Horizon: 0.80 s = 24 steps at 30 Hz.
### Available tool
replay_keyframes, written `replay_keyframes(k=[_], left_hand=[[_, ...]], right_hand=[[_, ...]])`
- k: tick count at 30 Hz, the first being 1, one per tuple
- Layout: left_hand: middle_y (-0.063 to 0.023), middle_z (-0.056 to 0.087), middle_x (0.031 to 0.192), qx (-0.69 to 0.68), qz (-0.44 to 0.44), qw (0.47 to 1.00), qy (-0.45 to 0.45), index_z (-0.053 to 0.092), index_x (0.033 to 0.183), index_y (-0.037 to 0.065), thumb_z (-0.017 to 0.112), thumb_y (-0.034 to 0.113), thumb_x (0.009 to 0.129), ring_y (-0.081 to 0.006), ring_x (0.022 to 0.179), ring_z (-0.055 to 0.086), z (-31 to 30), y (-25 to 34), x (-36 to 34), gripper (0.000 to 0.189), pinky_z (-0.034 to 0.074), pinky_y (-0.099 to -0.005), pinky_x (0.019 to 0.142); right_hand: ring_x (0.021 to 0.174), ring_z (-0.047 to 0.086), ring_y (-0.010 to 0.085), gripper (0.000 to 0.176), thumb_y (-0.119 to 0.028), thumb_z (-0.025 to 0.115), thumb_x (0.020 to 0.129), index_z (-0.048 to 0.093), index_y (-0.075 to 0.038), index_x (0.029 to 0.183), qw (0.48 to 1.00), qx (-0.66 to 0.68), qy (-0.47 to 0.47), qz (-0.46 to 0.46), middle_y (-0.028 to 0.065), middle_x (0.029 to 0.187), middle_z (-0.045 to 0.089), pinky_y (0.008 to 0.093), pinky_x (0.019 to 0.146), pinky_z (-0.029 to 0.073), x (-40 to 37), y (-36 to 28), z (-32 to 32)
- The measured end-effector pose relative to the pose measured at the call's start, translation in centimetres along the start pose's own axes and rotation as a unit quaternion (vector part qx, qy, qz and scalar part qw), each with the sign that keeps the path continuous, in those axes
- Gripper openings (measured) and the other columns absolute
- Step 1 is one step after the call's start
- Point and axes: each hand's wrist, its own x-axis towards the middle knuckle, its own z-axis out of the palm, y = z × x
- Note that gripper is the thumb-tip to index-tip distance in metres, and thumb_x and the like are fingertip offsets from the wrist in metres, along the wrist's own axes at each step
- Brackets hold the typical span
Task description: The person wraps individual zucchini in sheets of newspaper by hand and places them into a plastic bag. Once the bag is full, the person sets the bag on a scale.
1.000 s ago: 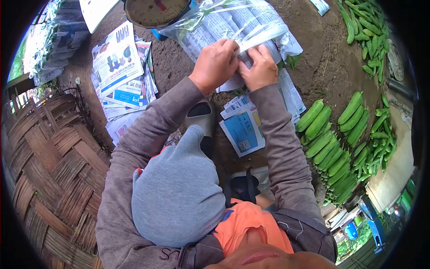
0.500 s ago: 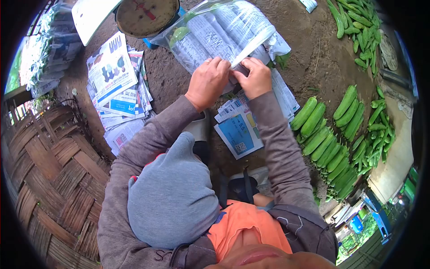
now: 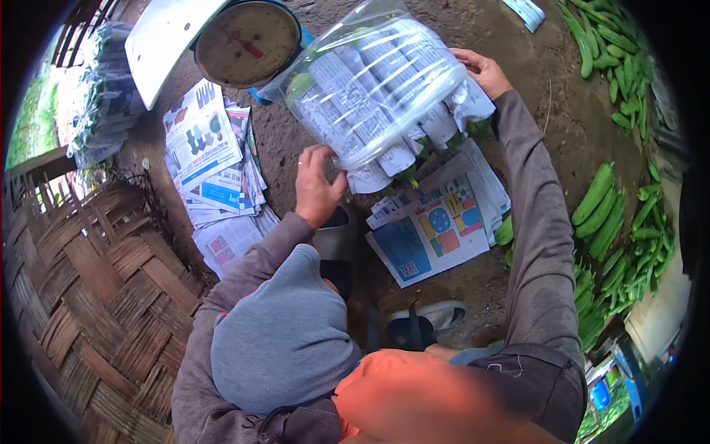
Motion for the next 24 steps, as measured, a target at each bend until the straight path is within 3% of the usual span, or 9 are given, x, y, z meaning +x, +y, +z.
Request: replay_keyframes(k=[3, 6, 9, 15, 18, 19, 22, 23, 24], left_hand=[[-0.0166, 0.053, 0.102, -0.009, -0.011, 1.0, 0.026, 0.053, 0.097, 0.002, 0.066, 0.004, 0.066, -0.0354, 0.098, 0.053, 0.9, 0.1, -0.1, 0.034, 0.044, -0.0413, 0.086], [-0.0161, 0.053, 0.1, -0.055, -0.055, 0.996, 0.03, 0.051, 0.099, 0.002, 0.064, 0.002, 0.07, -0.0352, 0.095, 0.053, 2.0, -0.7, -1.6, 0.031, 0.044, -0.04, 0.085], [-0.0164, 0.052, 0.098, -0.097, -0.082, 0.991, 0.053, 0.049, 0.101, 0.002, 0.06, -0.001, 0.075, -0.0347, 0.093, 0.054, 2.8, -1.0, -2.6, 0.028, 0.045, -0.0384, 0.083], [-0.0187, 0.053, 0.089, -0.09, -0.088, 0.992, 0.007, 0.046, 0.097, 0.002, 0.056, 0.002, 0.082, -0.035, 0.082, 0.056, 2.0, -2.0, -1.4, 0.018, 0.045, -0.0407, 0.072], [-0.0184, 0.052, 0.079, -0.143, -0.128, 0.981, -0.002, 0.045, 0.097, 0.002, 0.053, 0.004, 0.086, -0.0376, 0.072, 0.054, 1.8, -3.2, -0.5, 0.014, 0.045, -0.0429, 0.066], [-0.0162, 0.053, 0.074, -0.119, -0.086, 0.989, 0.03, 0.045, 0.098, 0.003, 0.052, 0.002, 0.088, -0.0326, 0.067, 0.056, 1.8, -3.5, -0.2, 0.013, 0.045, -0.0411, 0.063], [-0.0143, 0.057, 0.078, -0.199, -0.091, 0.975, 0.05, 0.046, 0.102, 0.002, 0.052, 0.0, 0.088, -0.0236, 0.071, 0.06, 0.2, -3.1, 1.6, 0.016, 0.047, -0.0357, 0.065], [-0.0127, 0.06, 0.082, -0.191, -0.079, 0.976, 0.074, 0.046, 0.107, 0.002, 0.052, -0.001, 0.088, -0.0168, 0.075, 0.061, -0.5, -3.0, 2.0, 0.02, 0.048, -0.031, 0.067], [-0.0129, 0.062, 0.083, -0.218, -0.079, 0.968, 0.093, 0.048, 0.112, 0.002, 0.051, -0.001, 0.087, -0.0178, 0.076, 0.062, -1.5, -2.3, 2.5, 0.025, 0.049, -0.0301, 0.07]], right_hand=[[0.104, 0.058, 0.0139, 0.019, -0.008, 0.061, 0.09, 0.062, -0.002, 0.108, 0.998, -0.022, 0.032, -0.053, 0.0058, 0.115, 0.061, 0.028, 0.09, 0.047, 0.0, 2.5, -0.2], [0.102, 0.059, 0.0144, 0.018, -0.005, 0.06, 0.09, 0.064, -0.001, 0.107, 0.981, -0.061, 0.079, -0.169, 0.0072, 0.112, 0.063, 0.0282, 0.089, 0.047, -0.2, 4.0, 0.0], [0.099, 0.06, 0.015, 0.015, -0.003, 0.058, 0.09, 0.065, 0.0, 0.103, 0.975, -0.098, 0.113, -0.165, 0.0082, 0.107, 0.065, 0.0282, 0.088, 0.047, -1.6, 4.8, -0.1], [0.087, 0.06, 0.0111, 0.009, -0.006, 0.057, 0.092, 0.064, 0.0, 0.094, 0.972, 0.012, 0.192, -0.133, 0.0061, 0.096, 0.066, 0.0243, 0.08, 0.048, -3.7, 6.2, 0.6], [0.075, 0.056, 0.0063, 0.01, -0.008, 0.058, 0.092, 0.06, -0.003, 0.085, 0.98, -0.016, 0.166, -0.111, 0.0001, 0.082, 0.062, 0.0209, 0.068, 0.047, -3.1, 4.7, 0.7], [0.072, 0.053, 0.0053, 0.013, -0.01, 0.059, 0.093, 0.058, -0.003, 0.082, 0.979, -0.04, 0.159, -0.118, -0.0015, 0.078, 0.06, 0.0205, 0.065, 0.045, -2.9, 4.5, 0.7], [0.065, 0.046, 0.0031, 0.022, -0.017, 0.061, 0.092, 0.054, -0.005, 0.076, 0.978, -0.094, 0.139, -0.124, -0.0052, 0.069, 0.052, 0.0197, 0.057, 0.039, -3.0, 4.0, 0.6], [0.064, 0.044, 0.0029, 0.025, -0.02, 0.061, 0.092, 0.053, -0.006, 0.075, 0.979, -0.1, 0.13, -0.119, -0.0057, 0.068, 0.05, 0.0196, 0.056, 0.038, -3.6, 3.1, 1.0], [0.063, 0.042, 0.0028, 0.027, -0.023, 0.062, 0.092, 0.051, -0.006, 0.073, 0.98, -0.107, 0.12, -0.116, -0.0063, 0.067, 0.048, 0.0196, 0.054, 0.036, -4.2, 2.2, 1.3]])
